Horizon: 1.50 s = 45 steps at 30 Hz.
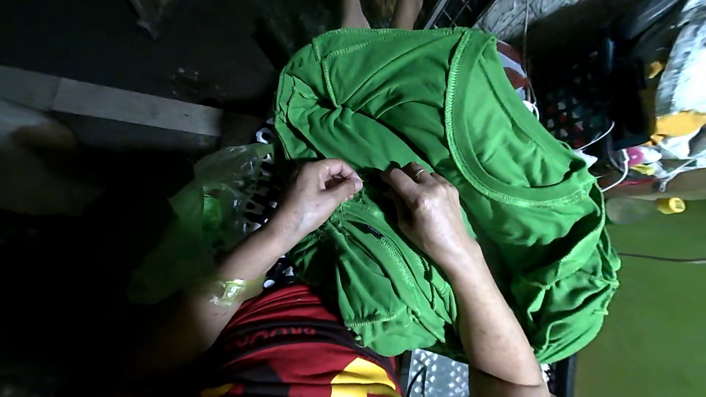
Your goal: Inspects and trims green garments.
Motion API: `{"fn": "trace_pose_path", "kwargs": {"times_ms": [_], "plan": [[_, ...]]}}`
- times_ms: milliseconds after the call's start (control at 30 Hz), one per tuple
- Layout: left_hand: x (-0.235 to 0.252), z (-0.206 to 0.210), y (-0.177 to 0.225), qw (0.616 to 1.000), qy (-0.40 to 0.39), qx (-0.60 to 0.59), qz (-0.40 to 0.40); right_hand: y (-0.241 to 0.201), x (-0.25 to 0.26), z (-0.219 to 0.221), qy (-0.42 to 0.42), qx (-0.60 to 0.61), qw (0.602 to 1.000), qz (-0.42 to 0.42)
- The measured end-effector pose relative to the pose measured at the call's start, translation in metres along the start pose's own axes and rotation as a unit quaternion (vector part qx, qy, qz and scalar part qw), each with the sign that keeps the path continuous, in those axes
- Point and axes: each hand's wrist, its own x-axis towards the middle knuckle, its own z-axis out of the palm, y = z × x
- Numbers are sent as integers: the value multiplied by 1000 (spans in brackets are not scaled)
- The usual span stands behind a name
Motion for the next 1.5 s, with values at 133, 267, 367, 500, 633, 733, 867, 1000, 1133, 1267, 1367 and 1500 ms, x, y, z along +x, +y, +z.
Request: {"fn": "trace_pose_path", "kwargs": {"times_ms": [133, 267, 367, 500, 633, 733, 867, 1000, 1133, 1267, 1367, 1500], "plan": [[-3, 2, -3, 999, 19, 16, 22, 2, -1, 0, 3, -4, 1000, -15], [-8, 6, -5, 998, 46, 27, 43, 5, 1, 1, 9, -7, 999, -43], [-9, 6, -6, 998, 51, 21, 42, 8, 1, -2, 4, 10, 999, -39], [-9, 6, -10, 997, 58, 16, 50, 12, -1, -12, -29, 39, 999, -20], [-15, 8, -7, 995, 71, 23, 73, 7, 8, -13, -45, 14, 998, -41], [-16, 11, -8, 992, 84, 23, 87, 4, 16, -11, -49, -8, 997, -64], [-16, 12, -9, 990, 95, 21, 102, 8, 16, -6, -37, 3, 996, -77], [-12, 12, -13, 987, 107, 23, 117, 10, 16, 0, -18, 21, 997, -69], [-11, 2, -7, 996, 71, -54, 31, 19, 17, -4, -52, 135, 989, -8], [-19, -5, 4, 995, 66, -67, -13, 27, 14, -13, -76, 250, 964, 49], [-18, -10, 5, 994, 78, -73, -6, 29, 9, -15, -77, 294, 950, 71], [-8, -29, -9, 990, 111, -85, -2, 29, 0, -15, -67, 252, 964, 56]]}}
